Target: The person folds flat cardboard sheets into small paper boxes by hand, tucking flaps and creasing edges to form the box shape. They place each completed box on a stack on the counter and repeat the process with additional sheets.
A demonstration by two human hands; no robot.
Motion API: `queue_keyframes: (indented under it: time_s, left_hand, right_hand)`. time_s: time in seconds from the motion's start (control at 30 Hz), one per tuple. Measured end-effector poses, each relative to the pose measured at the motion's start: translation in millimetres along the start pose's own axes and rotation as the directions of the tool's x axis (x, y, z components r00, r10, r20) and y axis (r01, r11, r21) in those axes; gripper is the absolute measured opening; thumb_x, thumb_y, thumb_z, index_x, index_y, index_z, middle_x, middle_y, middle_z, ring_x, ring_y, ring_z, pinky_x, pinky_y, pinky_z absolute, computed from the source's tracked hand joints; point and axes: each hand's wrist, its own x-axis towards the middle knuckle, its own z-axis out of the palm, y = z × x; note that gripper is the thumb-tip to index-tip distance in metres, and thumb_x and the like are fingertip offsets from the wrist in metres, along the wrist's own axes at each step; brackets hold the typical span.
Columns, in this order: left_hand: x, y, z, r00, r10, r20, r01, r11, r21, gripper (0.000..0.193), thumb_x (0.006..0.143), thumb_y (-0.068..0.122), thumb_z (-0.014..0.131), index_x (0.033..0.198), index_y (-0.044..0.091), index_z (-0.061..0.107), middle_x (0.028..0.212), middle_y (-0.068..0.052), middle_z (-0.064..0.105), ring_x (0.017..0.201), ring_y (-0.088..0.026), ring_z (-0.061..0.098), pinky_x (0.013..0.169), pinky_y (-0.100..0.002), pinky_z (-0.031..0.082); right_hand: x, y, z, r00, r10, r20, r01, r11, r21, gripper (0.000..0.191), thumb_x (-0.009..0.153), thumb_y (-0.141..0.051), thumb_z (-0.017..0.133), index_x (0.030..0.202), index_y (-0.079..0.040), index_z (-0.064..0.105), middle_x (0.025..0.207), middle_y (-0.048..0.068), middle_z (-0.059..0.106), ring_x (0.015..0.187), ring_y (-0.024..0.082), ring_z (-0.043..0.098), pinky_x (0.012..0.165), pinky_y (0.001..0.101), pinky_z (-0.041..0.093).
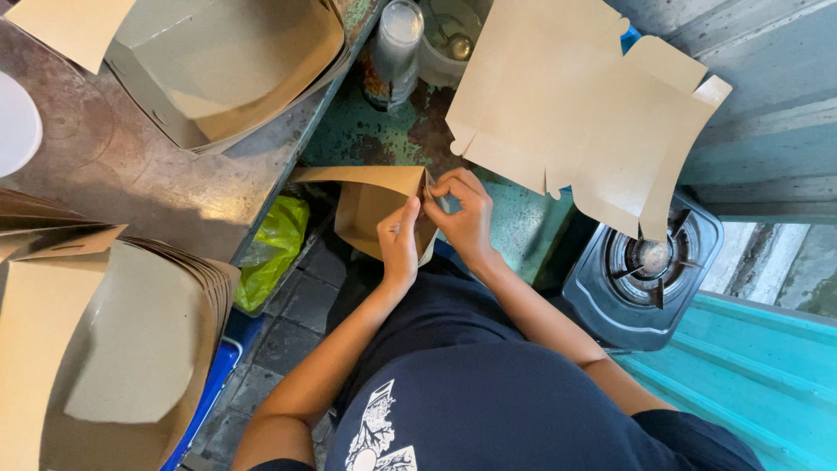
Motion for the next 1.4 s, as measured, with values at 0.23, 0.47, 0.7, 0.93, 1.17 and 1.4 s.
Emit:
queue_keyframes:
  time_s: [0.23,0.47,0.7,0.93,1.17,1.4]
  left_hand:
    - [4,-6,-3,0.999,-0.045,0.012,0.046,0.992,-0.117,0.039,0.106,0.027,0.062,0.104,-0.009,0.075,0.097,-0.003,0.071,0.092,-0.008,0.063,0.090,-0.028,0.055]
    - [5,-7,-6,0.995,-0.064,0.070,0.076,0.980,-0.184,0.040,0.106,0.027,0.061,0.111,-0.011,0.073,0.106,-0.011,0.073,0.098,-0.014,0.069,0.097,-0.032,0.057]
    - [2,-3,-4,0.997,-0.042,0.064,0.046,0.997,-0.063,0.036,0.107,0.024,0.061,0.110,-0.009,0.076,0.101,-0.008,0.074,0.094,-0.010,0.066,0.089,-0.027,0.055]
    - [1,3,-2,0.994,-0.057,0.095,0.064,0.995,-0.076,0.036,0.106,0.025,0.061,0.111,-0.008,0.075,0.104,-0.006,0.075,0.097,-0.008,0.066,0.091,-0.025,0.052]
    - [5,-21,-14,0.999,0.018,0.033,-0.018,1.000,-0.021,0.033,0.105,0.023,0.067,0.108,-0.008,0.077,0.102,-0.003,0.074,0.095,-0.006,0.062,0.087,-0.024,0.049]
    - [26,-28,-28,0.972,-0.216,0.089,0.226,0.964,-0.139,0.036,0.097,0.030,0.071,0.109,-0.004,0.076,0.103,-0.007,0.076,0.090,-0.012,0.070,0.084,-0.028,0.054]
  right_hand:
    - [9,6,-13,0.980,-0.029,0.195,0.019,0.998,0.052,0.016,0.079,0.000,0.081,0.088,0.001,0.068,0.097,0.011,0.068,0.091,0.026,0.068,0.078,0.0323,0.053]
    - [13,6,-24,0.938,0.018,0.346,-0.054,0.994,0.095,0.015,0.084,0.000,0.079,0.094,0.003,0.068,0.103,0.012,0.067,0.094,0.026,0.068,0.082,0.0329,0.054]
    - [8,14,-18,0.946,0.010,0.324,-0.041,0.995,0.091,0.014,0.084,0.003,0.078,0.092,0.003,0.066,0.101,0.013,0.066,0.093,0.026,0.069,0.081,0.0324,0.054]
    - [3,26,-9,0.939,0.209,0.273,-0.284,0.919,0.275,0.013,0.081,0.005,0.079,0.090,0.002,0.071,0.100,0.008,0.069,0.093,0.021,0.069,0.087,0.0306,0.056]
    - [-5,22,1,0.991,0.010,0.131,-0.040,0.973,0.227,0.015,0.081,0.006,0.080,0.081,0.003,0.065,0.133,0.017,0.066,0.123,0.030,0.065,0.108,0.0363,0.049]
    - [-21,46,-8,0.984,-0.132,0.123,0.136,0.990,-0.024,0.019,0.083,0.001,0.079,0.086,0.000,0.061,0.132,0.018,0.069,0.111,0.030,0.074,0.090,0.0337,0.060]
